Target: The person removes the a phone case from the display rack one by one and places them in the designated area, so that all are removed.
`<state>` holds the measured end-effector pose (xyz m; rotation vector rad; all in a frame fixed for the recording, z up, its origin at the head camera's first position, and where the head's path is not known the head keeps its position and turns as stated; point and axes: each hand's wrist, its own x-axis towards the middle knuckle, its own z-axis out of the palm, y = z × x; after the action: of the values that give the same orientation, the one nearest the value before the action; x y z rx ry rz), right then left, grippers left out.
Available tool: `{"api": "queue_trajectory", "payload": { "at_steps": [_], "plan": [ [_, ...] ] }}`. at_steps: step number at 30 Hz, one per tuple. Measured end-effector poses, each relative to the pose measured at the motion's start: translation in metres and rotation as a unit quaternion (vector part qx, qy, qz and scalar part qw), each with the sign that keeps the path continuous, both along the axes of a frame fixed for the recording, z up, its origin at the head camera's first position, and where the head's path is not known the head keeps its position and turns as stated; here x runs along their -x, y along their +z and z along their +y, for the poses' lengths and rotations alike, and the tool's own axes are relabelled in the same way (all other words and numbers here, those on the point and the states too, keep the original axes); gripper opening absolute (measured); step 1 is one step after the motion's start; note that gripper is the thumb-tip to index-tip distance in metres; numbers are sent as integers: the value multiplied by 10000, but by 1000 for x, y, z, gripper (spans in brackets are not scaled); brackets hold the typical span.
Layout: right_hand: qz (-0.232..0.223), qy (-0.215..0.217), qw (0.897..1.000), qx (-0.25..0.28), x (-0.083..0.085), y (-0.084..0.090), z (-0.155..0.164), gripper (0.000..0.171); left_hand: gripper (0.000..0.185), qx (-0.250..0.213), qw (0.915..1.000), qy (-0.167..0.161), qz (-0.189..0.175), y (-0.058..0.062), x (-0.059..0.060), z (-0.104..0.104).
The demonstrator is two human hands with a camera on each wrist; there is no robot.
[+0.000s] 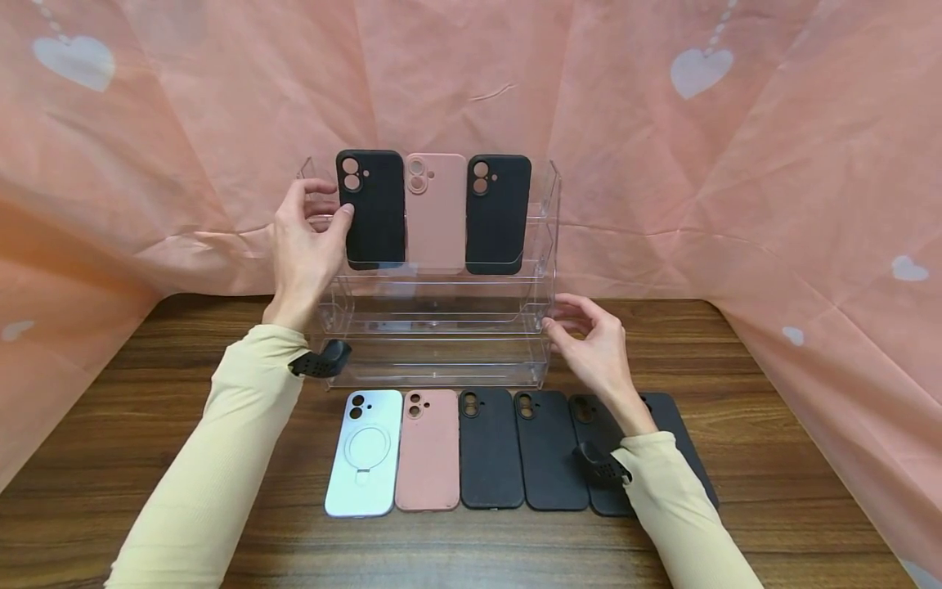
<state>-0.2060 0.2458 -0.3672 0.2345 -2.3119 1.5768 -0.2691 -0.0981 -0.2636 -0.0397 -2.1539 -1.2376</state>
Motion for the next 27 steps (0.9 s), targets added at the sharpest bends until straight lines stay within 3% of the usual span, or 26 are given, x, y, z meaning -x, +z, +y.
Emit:
{"api": "queue_trajectory", "payload": {
  "at_steps": [8,15,21,27],
  "plan": [
    [10,47,10000,68,1,1,1,40,24,-539,9958,-332,660,1,3,-4],
    [-68,79,9998,146,1,2,-1,42,22,-1505,9784,-792,1176,9,-4,-7],
    [-60,126,9998,170,0,1,0,44,25,-2148,9630,-1267,1017,13,-16,-12],
    [-70,204,9995,217,0,-1,0,44,31,-2348,9541,-1662,830,14,-27,-16]
  ]
}}
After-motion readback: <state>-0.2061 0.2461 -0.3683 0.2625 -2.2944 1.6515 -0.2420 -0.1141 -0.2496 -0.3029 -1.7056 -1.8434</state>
